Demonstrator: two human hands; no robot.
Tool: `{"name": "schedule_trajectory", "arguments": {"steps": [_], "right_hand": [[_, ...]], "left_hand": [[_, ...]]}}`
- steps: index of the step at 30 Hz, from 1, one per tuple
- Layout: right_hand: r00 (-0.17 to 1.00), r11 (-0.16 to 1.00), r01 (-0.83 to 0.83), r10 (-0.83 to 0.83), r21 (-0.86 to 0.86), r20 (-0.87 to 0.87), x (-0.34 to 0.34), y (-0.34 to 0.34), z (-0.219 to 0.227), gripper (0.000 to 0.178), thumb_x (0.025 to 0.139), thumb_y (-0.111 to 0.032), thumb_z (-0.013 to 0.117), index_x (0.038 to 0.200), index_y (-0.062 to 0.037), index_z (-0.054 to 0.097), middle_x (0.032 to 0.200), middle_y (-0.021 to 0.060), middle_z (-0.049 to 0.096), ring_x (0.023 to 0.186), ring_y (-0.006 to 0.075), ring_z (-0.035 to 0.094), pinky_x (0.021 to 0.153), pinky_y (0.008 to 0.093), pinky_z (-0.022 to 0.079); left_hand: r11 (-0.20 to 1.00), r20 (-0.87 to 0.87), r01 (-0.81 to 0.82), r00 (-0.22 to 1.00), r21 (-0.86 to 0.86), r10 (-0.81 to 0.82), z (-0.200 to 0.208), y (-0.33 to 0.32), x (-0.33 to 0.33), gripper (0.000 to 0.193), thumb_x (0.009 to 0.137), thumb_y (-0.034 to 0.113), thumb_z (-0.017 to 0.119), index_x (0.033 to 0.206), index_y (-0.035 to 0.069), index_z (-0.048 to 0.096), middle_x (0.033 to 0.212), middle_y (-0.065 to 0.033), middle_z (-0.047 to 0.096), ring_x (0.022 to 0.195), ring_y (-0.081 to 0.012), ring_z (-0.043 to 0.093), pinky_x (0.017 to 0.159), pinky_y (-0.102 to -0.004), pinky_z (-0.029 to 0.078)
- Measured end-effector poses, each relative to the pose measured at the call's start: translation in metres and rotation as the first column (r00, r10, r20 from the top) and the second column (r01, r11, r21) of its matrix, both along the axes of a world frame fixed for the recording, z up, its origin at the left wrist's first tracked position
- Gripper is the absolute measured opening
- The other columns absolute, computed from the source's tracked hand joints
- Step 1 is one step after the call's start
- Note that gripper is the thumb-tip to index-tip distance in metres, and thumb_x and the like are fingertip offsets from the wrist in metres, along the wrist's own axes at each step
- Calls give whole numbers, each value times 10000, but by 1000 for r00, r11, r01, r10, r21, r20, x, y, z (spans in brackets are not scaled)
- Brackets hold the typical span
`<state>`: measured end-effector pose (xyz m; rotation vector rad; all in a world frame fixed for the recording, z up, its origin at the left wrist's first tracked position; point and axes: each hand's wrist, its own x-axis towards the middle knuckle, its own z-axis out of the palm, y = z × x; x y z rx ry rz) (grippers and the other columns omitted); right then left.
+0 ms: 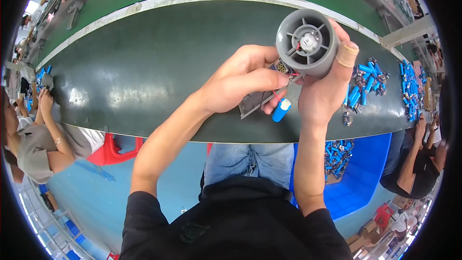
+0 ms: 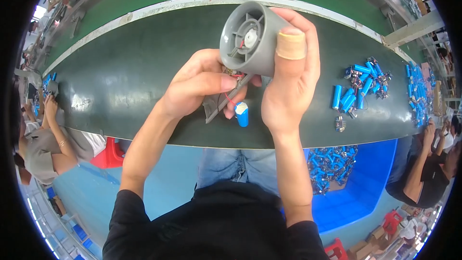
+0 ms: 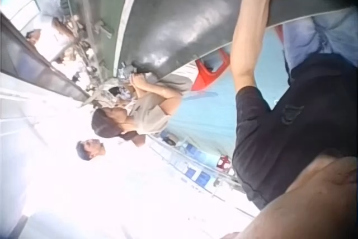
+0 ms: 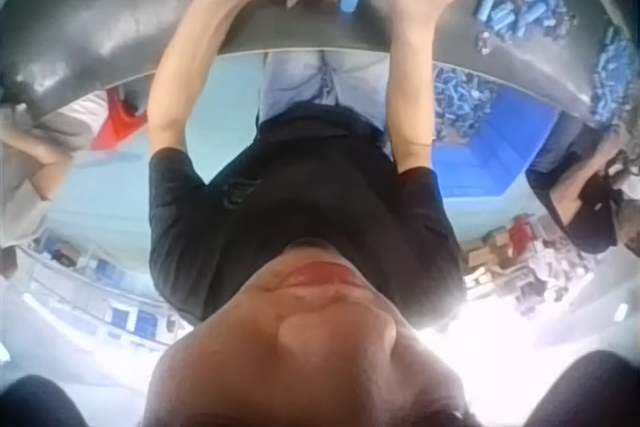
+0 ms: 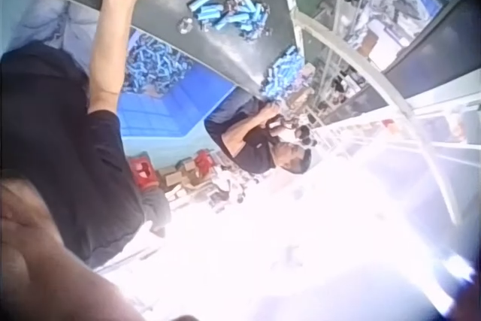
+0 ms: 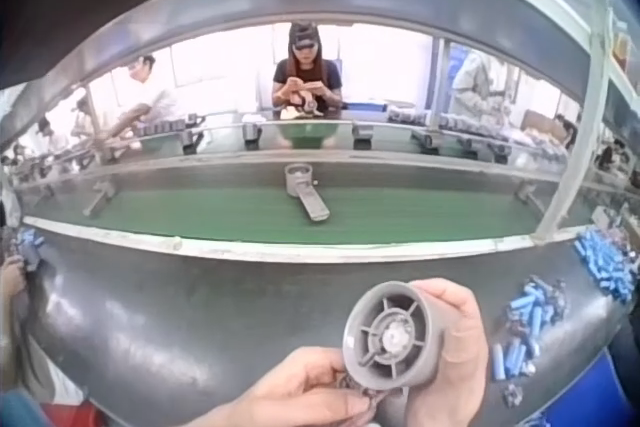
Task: The person assembles small electronic fan components by hand, fitting motor parts into a fan housing.
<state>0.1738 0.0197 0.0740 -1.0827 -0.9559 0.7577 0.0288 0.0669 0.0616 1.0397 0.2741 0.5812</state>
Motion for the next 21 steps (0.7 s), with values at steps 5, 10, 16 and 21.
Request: {"name": "schedule_trajectory", "arguments": {"steps": [5,10,16,21], "right_hand": [[993,988,108,-113,114,32,3,3,-10,595,1031,-518,377,1270,8,519,1151,98,633,1041,183,618,876,301,501],[983,965,165,-178,205,46,5,14,-34,566,1041,-498,355,1237,8,518,1113,109,638,1029,183,624,874,301,506],[986,972,162,-167,168,14,3,17,-48,518,1050,-452,351,1222,7,519,1095,108,630,1010,182,627,873,309,512],[985,966,167,-173,199,11,5,17,-47,511,1048,-443,353,1218,9,521,1098,104,625,995,175,623,871,301,508]], "left_hand": [[995,-135,-15,990,100,29,3,3,1,390,888,217,558,1103,-103,611,825,-117,638,647,-161,603,602,-293,504],[997,-151,-32,988,72,42,-6,4,4,299,938,246,568,981,-47,606,731,-24,558,645,-105,517,584,-250,412],[999,-173,-53,984,-12,50,-10,4,8,258,919,208,557,957,-44,598,783,-46,574,652,-98,510,585,-247,405],[998,-208,-53,976,22,56,-13,4,9,281,894,208,537,976,-50,610,839,-83,608,675,-118,540,592,-260,426]]}}
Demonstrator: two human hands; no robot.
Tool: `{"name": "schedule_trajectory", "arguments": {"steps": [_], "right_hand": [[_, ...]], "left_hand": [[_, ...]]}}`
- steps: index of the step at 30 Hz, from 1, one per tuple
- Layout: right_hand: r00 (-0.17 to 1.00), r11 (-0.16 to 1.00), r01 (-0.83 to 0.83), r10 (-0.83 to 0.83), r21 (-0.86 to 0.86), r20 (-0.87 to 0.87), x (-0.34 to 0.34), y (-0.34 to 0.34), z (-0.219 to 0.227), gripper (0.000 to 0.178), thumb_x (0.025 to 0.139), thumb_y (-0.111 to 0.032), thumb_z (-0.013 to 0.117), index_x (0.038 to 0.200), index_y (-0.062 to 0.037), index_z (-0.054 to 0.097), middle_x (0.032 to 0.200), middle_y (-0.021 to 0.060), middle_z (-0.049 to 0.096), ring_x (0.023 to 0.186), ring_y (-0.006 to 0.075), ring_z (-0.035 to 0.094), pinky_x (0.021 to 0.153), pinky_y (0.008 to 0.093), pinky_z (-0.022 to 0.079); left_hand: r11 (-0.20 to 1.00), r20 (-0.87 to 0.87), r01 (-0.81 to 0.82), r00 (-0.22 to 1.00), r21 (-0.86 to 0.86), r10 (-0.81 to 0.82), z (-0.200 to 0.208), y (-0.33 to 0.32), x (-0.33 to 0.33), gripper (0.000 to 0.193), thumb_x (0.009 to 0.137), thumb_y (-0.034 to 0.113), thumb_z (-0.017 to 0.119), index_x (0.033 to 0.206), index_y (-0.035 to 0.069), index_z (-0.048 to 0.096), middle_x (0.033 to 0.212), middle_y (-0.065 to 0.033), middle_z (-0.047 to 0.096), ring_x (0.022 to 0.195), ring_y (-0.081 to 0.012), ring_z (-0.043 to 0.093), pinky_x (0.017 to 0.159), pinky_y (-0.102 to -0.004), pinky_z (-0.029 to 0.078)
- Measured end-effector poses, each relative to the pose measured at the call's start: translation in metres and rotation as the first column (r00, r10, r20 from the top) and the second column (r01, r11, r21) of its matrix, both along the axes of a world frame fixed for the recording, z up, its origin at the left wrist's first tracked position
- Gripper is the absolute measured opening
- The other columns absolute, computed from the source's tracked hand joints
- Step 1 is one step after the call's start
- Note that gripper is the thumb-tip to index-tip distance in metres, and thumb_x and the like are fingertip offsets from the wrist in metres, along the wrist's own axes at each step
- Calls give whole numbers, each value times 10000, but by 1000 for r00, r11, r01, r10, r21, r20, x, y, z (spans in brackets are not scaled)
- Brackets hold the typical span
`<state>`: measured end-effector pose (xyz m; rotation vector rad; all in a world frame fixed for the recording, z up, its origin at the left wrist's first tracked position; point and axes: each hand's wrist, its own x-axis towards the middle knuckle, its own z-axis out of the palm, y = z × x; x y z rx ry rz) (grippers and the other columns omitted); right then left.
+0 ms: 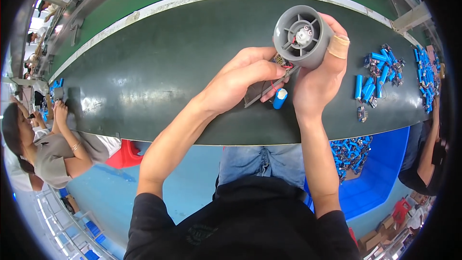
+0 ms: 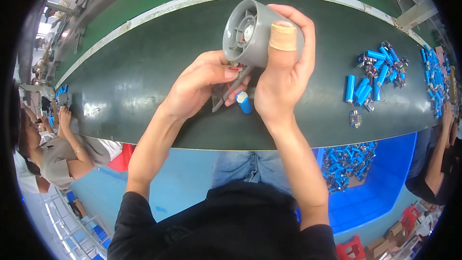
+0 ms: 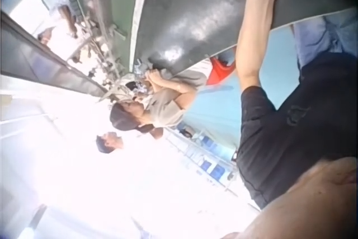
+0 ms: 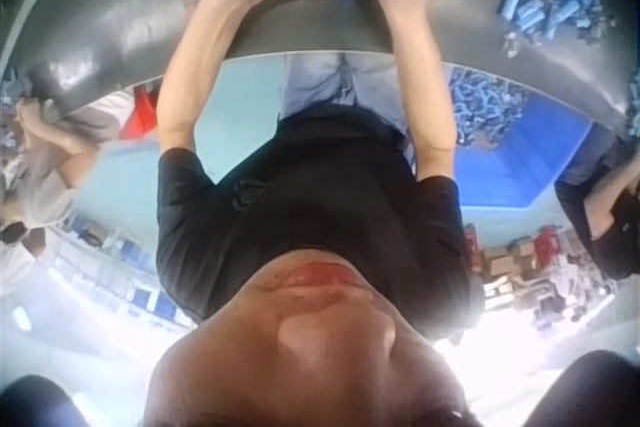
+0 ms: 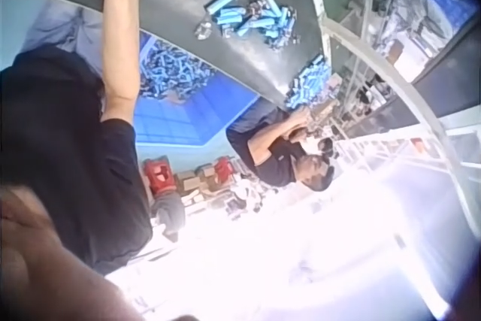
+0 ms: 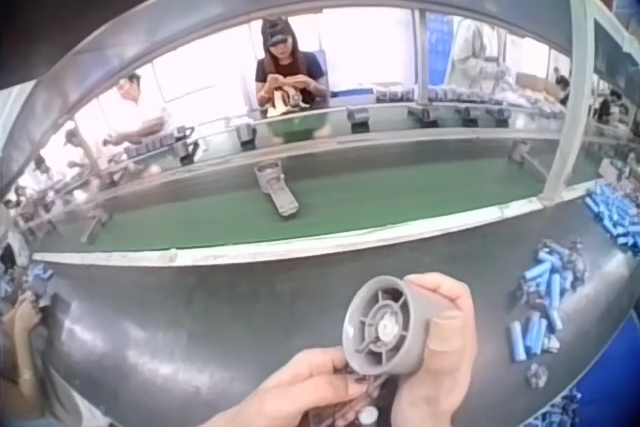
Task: The person assembles small electronic fan components by hand, fitting motor parts into a fan housing.
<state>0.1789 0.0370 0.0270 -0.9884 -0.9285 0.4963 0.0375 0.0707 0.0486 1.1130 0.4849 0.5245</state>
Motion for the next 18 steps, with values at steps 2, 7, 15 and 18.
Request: {"name": "schedule_trajectory", "arguments": {"steps": [2,7,15,18], "right_hand": [[1000,999,-13,11,-45,-27,0,-2,2,507,1048,-432,350,1216,13,524,1103,99,623,1007,170,615,881,296,497],[1000,999,-12,12,-39,-13,0,-4,4,512,1047,-437,354,1211,15,531,1109,100,624,1015,166,610,883,293,496],[995,994,-21,11,-104,-94,-11,-26,17,462,1024,-274,438,1389,2,374,1198,155,616,1138,234,599,961,384,493],[999,987,-43,47,-153,23,-15,-47,10,517,948,-51,545,1408,2,316,1159,204,632,1094,237,624,942,338,492]], "left_hand": [[1000,-45,6,999,15,-6,0,0,0,321,875,225,528,999,-56,623,875,-109,635,696,-140,567,601,-272,444],[1000,-51,16,999,16,-15,1,0,0,327,874,231,533,1000,-57,624,865,-114,631,698,-142,570,596,-273,446],[999,72,-30,997,-37,32,-3,-1,-2,268,930,209,554,997,-45,605,774,-46,589,648,-89,524,575,-242,417],[996,53,-84,995,-21,85,0,-4,2,268,936,207,550,1018,-42,608,763,-36,584,649,-83,523,572,-244,417]]}}
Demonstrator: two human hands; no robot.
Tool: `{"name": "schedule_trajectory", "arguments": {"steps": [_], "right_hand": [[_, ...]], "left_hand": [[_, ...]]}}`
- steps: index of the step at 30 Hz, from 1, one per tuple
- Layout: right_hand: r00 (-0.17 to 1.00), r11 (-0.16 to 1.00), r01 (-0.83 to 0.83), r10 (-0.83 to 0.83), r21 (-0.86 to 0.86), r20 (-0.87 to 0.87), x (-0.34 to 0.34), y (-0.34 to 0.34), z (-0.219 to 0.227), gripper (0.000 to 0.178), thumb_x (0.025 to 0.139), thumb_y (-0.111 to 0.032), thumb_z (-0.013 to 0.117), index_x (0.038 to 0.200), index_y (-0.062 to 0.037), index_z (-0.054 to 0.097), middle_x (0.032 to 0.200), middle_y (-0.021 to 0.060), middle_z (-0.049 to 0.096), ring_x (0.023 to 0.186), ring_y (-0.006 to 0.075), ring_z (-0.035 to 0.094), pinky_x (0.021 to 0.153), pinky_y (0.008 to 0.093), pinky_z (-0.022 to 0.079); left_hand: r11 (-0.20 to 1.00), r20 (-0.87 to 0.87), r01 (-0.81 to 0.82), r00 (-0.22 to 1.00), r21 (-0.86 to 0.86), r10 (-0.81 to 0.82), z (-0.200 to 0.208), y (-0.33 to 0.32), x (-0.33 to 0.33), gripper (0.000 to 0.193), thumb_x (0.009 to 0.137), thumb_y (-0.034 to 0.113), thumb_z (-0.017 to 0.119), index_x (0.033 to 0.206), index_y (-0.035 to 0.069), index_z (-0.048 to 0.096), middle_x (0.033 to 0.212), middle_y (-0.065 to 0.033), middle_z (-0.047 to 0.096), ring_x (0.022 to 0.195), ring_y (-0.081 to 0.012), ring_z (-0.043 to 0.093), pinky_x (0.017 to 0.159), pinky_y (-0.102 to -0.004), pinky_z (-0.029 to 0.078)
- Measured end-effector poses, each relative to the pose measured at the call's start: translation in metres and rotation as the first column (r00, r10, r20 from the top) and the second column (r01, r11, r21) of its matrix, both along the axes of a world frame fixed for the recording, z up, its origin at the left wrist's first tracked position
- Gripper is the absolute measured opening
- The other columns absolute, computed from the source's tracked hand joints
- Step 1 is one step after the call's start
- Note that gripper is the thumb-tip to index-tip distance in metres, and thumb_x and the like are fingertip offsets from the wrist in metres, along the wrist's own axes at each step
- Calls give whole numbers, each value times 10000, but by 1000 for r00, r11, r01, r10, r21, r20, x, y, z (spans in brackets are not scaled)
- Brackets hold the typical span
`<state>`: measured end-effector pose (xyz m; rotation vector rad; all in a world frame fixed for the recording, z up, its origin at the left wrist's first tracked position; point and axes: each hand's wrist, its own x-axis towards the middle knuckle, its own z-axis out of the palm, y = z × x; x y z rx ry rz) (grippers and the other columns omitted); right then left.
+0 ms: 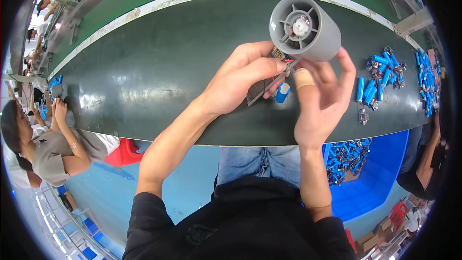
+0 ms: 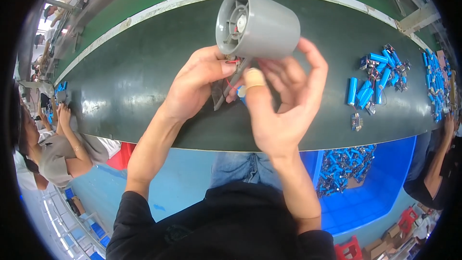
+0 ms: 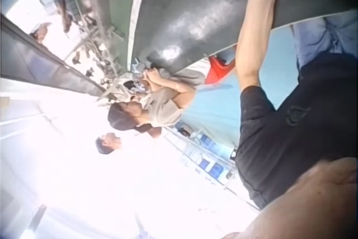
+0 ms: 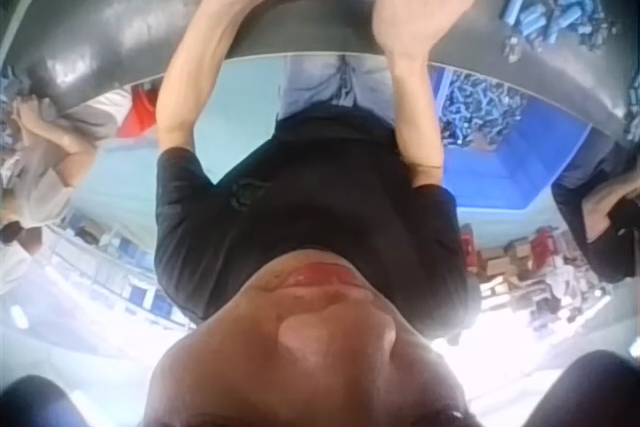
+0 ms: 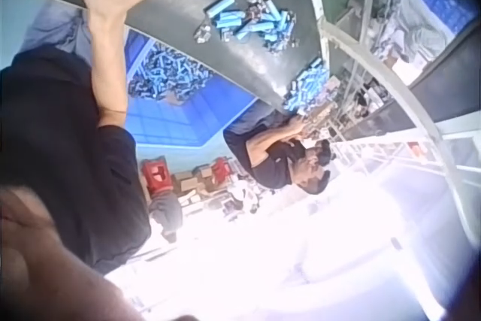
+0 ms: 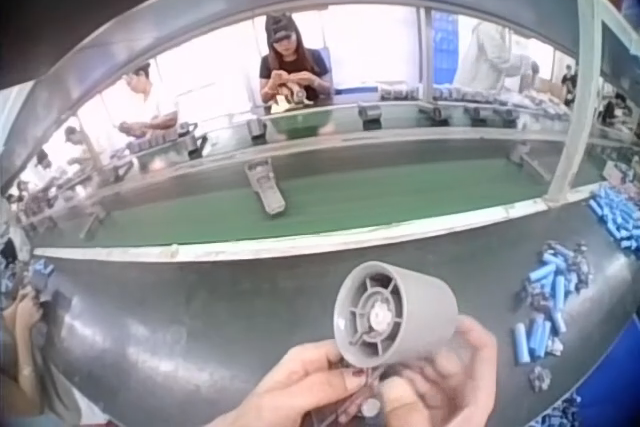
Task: The person assembles small electronic fan components by hand, fitting motor parts into a fan housing.
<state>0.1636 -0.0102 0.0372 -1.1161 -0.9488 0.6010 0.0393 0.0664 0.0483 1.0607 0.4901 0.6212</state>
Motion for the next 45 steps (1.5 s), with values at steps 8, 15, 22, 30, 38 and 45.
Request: {"name": "schedule_trajectory", "arguments": {"steps": [8,15,22,30,38,45], "right_hand": [[970,998,0,-15,-61,-243,-6,-1,10,602,800,81,701,1263,0,325,983,208,671,900,245,696,732,326,601],[959,999,-15,4,-38,-285,-2,-4,11,694,800,81,712,1335,-32,284,992,220,684,885,249,703,724,336,614],[994,1000,-1,4,26,-109,-1,-7,13,720,865,100,652,1453,-19,254,1107,246,679,990,228,684,827,293,559],[1000,1000,-15,15,7,4,8,-12,8,763,860,112,653,1484,-21,234,1175,247,657,1036,241,667,841,309,561],[999,998,30,-29,54,-26,8,-12,7,811,792,123,667,1472,-18,248,1135,240,669,1011,242,682,808,285,590],[998,999,23,-21,41,-58,10,-14,8,824,780,115,681,1469,-10,248,1162,240,654,1030,241,673,808,278,586]], "left_hand": [[994,-46,-48,998,101,53,2,-4,1,242,940,161,548,1067,-36,611,778,-10,582,670,-65,516,579,-238,417],[974,-91,-82,990,213,104,1,-8,4,217,923,132,561,1041,-40,623,822,-18,617,723,-80,534,619,-263,450],[888,-144,-136,965,440,219,-4,-8,5,182,873,116,613,920,-59,597,735,-170,624,653,-188,582,611,-328,455],[695,-99,-167,940,699,326,-3,-10,7,168,824,87,655,847,-49,559,618,-170,566,511,-313,537,497,-373,404],[649,-122,-134,935,749,333,2,-12,4,184,812,102,666,808,-34,540,559,-151,511,463,-288,499,464,-371,367],[715,-273,2,925,699,263,9,-14,0,209,815,11,600,1010,-63,598,766,-130,636,661,-159,591,628,-289,486]]}}
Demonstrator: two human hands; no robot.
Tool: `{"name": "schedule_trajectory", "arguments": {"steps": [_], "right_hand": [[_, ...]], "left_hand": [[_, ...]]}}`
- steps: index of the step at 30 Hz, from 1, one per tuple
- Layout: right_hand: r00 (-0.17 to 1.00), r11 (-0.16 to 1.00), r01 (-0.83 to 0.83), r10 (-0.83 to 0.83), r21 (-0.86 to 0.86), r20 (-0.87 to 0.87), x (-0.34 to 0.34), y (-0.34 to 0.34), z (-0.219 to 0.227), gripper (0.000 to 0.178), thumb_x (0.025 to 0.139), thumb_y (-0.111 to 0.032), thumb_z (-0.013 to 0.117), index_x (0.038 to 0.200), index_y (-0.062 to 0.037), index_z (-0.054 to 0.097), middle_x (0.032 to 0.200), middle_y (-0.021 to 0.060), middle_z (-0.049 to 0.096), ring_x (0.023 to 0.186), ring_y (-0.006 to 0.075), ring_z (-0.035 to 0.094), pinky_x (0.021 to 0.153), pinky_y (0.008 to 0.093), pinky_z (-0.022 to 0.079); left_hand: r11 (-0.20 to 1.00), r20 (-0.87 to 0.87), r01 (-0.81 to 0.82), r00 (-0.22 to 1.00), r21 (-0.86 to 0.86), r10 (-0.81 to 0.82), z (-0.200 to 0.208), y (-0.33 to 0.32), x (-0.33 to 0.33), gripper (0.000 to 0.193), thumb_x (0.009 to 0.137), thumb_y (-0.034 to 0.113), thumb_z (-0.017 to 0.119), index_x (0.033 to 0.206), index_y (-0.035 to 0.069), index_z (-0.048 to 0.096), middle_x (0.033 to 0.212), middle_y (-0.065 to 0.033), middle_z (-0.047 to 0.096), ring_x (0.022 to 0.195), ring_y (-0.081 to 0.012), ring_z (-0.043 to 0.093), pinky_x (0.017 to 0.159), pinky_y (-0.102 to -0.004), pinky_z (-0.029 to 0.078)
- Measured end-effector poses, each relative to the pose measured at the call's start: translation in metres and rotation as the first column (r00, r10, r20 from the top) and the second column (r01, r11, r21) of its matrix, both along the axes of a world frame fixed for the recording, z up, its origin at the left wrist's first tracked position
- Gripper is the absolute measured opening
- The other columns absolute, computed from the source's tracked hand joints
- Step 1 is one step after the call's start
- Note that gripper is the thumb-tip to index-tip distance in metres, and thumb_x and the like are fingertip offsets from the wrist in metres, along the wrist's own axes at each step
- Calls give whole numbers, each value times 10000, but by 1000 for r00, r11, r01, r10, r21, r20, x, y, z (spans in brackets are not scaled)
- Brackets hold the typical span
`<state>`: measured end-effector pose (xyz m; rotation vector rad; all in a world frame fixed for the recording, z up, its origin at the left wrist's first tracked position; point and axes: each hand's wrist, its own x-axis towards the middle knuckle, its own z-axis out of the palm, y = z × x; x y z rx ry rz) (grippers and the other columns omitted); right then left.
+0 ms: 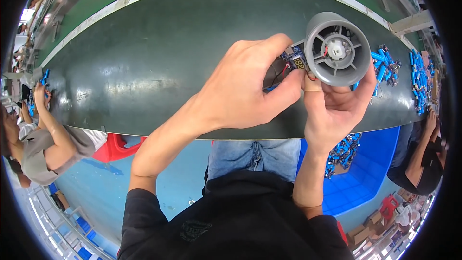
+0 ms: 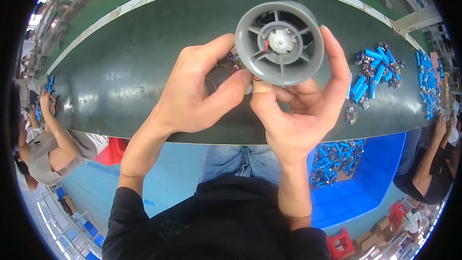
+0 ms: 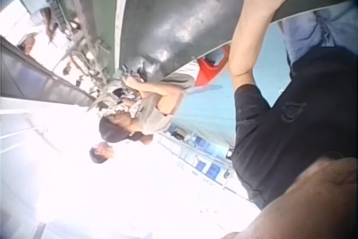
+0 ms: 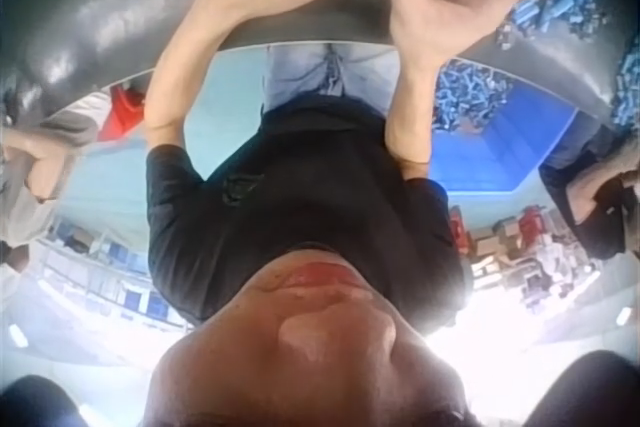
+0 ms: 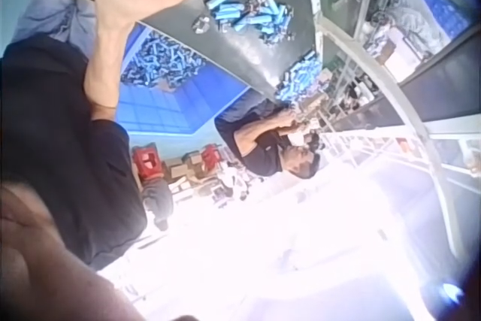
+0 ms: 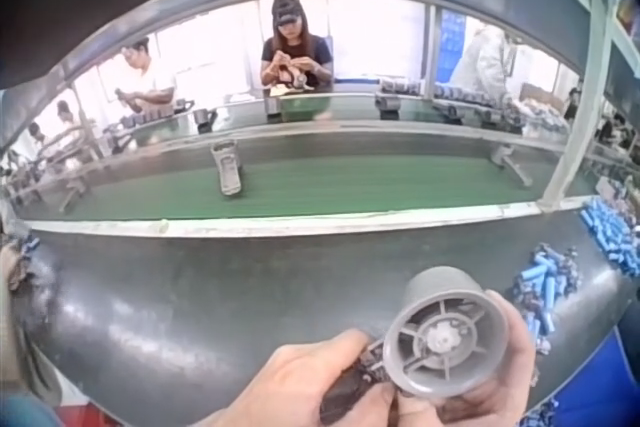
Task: The person assembles small electronic fan components by hand, fitting motor parts into a fan housing.
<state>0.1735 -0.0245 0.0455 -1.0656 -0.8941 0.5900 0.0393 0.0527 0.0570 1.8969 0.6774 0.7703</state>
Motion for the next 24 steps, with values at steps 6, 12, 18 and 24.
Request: {"name": "schedule_trajectory", "arguments": {"steps": [6,12,18,24], "right_hand": [[1000,1000,6,-6,2,22,2,-1,-3,830,773,102,694,1466,-7,250,1161,237,653,1038,240,669,820,280,585],[1000,1000,17,-17,-10,9,1,-1,0,825,776,104,688,1467,-5,252,1163,241,651,1037,247,672,838,293,587],[1000,1000,9,-9,0,0,2,-1,0,830,771,107,682,1470,-1,247,1174,244,643,1038,250,673,833,295,590],[999,1000,30,-30,-5,16,-1,0,-1,835,764,114,670,1472,-2,243,1193,241,631,1045,249,669,837,283,584]], "left_hand": [[999,24,8,1000,32,-9,0,0,1,159,807,3,599,947,-69,577,728,-148,612,612,-196,583,596,-298,472],[999,49,-11,999,50,9,-3,-1,3,143,802,8,609,919,-63,568,713,-156,602,589,-224,580,577,-305,465],[998,64,-15,998,62,11,-3,-2,4,143,797,14,618,909,-59,567,701,-150,597,580,-222,580,567,-309,464],[995,52,-28,998,91,23,-4,-2,3,152,788,20,626,903,-58,566,692,-154,597,575,-227,588,566,-312,467]]}}
